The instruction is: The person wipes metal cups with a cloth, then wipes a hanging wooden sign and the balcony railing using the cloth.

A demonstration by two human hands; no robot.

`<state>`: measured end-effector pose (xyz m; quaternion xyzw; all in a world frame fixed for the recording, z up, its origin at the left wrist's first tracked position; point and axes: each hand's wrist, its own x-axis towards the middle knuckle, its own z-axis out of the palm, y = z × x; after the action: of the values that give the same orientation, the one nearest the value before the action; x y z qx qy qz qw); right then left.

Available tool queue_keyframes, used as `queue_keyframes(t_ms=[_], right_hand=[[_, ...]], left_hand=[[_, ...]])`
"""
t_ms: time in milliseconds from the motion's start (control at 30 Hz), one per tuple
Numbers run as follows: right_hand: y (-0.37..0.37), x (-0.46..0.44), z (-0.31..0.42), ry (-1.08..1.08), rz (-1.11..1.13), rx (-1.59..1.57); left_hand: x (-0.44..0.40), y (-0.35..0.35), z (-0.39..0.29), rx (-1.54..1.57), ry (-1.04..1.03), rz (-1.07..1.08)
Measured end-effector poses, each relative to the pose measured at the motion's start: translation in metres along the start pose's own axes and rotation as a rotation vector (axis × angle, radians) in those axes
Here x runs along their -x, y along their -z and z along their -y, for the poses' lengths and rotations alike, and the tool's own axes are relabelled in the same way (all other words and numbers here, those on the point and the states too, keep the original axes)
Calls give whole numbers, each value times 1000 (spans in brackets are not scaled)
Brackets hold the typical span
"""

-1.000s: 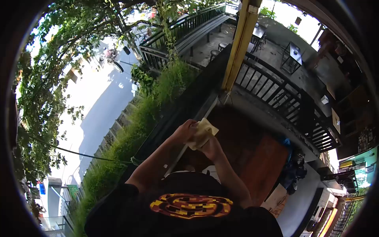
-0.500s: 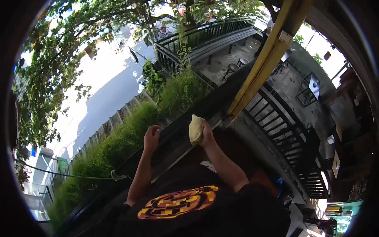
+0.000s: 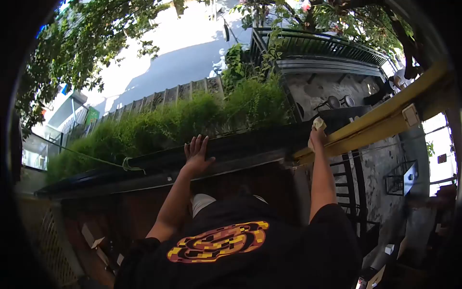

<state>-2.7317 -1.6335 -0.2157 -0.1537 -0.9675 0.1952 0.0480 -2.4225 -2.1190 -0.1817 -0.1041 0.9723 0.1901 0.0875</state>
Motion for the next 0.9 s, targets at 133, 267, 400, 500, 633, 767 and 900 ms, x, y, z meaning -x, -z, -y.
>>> queue_keyframes(t_ms=[133, 267, 400, 500, 633, 767, 900], right_hand=[[-27, 52, 51, 92, 67, -159], [-49, 172, 143, 442, 138, -144], [-86, 242, 182, 641, 154, -193], [-52, 237, 179, 786, 163, -114], [-39, 133, 117, 829, 91, 126], [8, 27, 59, 551, 104, 332], [27, -8, 28, 332, -92, 327]], left_hand=[[-5, -4, 0, -35, 60, 60], [-7, -3, -1, -39, 83, 106], [-12, -5, 2, -61, 89, 102], [-20, 5, 2, -19, 123, 200], [-33, 28, 27, 42, 297, 223], [-29, 28, 42, 35, 258, 187], [-30, 16, 51, 6, 248, 126]])
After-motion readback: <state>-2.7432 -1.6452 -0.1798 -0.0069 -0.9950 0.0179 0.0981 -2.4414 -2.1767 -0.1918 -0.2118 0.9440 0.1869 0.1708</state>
